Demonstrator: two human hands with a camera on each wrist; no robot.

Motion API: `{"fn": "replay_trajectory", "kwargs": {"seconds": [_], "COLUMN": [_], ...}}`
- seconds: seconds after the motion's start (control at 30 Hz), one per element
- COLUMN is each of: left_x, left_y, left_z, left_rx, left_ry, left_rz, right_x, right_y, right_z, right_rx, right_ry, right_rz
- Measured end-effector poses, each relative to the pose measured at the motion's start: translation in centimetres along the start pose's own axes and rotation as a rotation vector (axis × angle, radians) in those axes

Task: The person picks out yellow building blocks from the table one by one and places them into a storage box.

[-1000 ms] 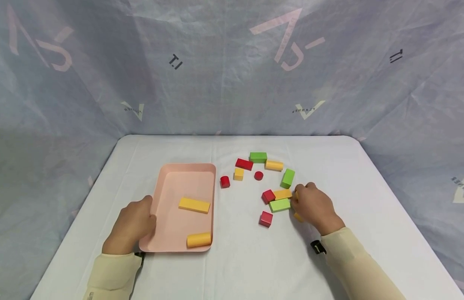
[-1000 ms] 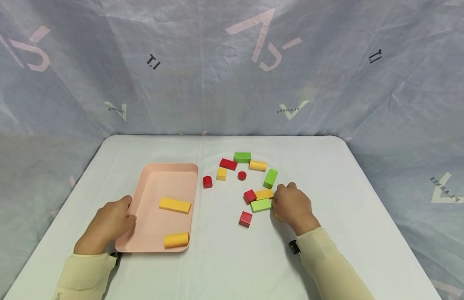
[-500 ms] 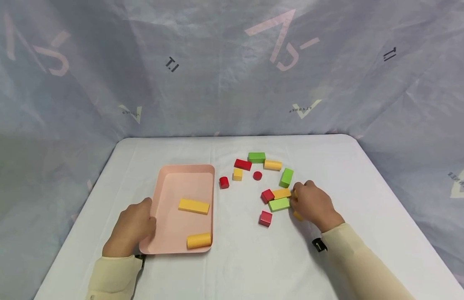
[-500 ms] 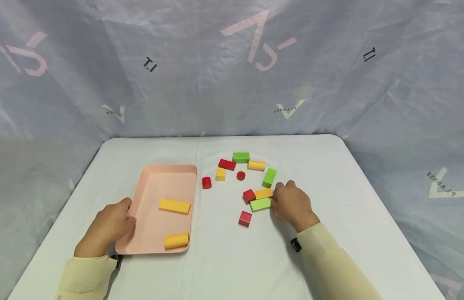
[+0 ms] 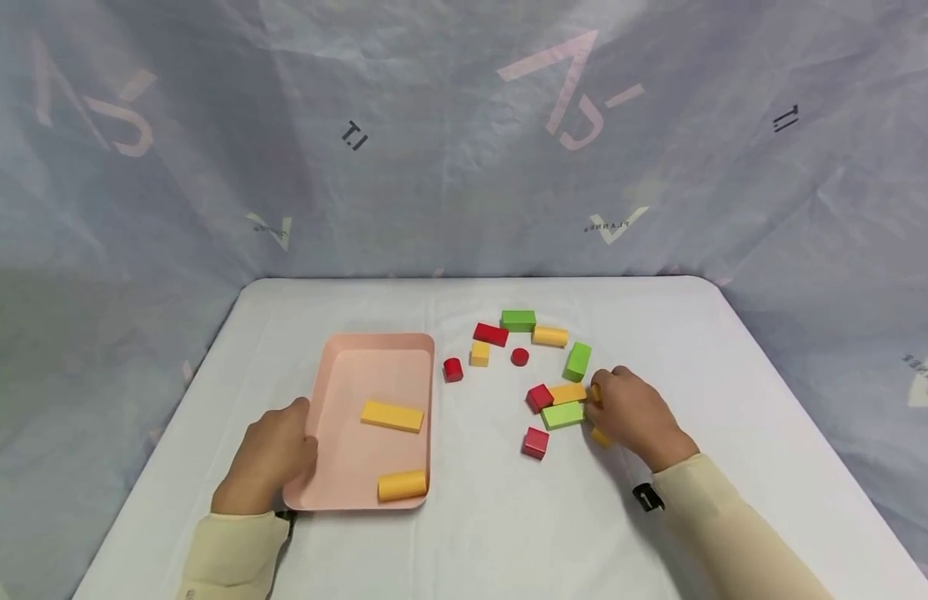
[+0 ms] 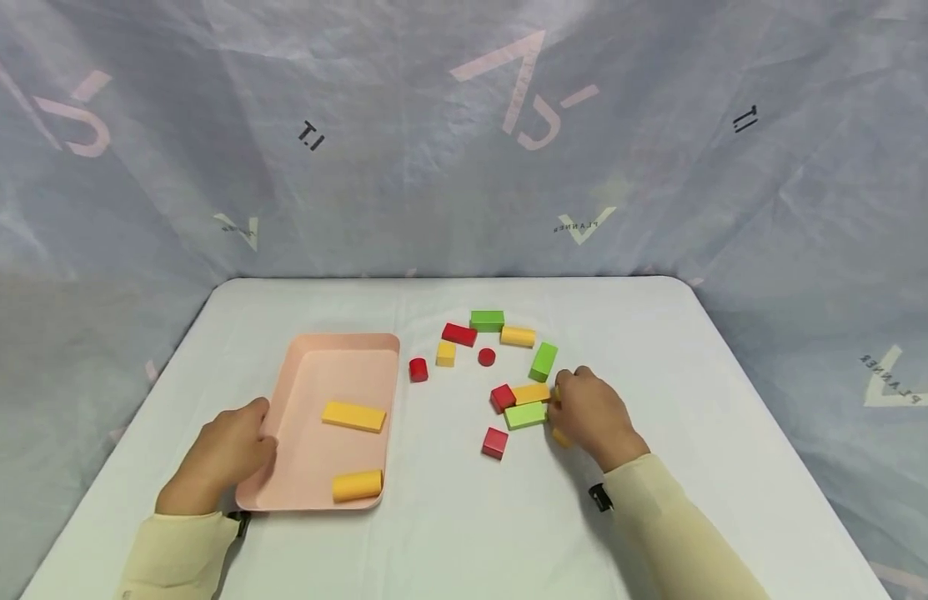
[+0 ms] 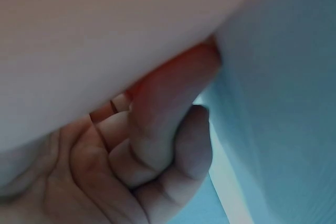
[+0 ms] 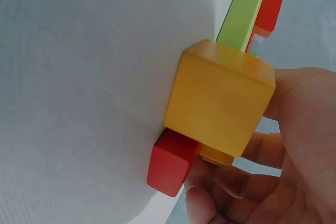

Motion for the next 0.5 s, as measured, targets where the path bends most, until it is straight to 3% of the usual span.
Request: {"fn": "replay_trajectory", "kwargs": {"seconds": [0.5], "left_x": [0.0], "left_y": [-0.2], "left_z": [-0.1], "left_rx": [-0.002], "left_ry": [-0.002], "left_rz": [0.000], "right_x": [-1.2], "right_y": [-0.3], "right_z": [-0.8], "right_rx": [-0.046], "right_ry": [-0.063], "right_rz": [0.011]}}
Point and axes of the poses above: each hand's wrist, its own z-axis towards the middle knuckle, its own x-axis out of the palm, y = z × x, the point moved 2 cm from there along z, towards the middle knuckle, and after that the axes turned 8 degrees about -z, right-handed, at the moved point
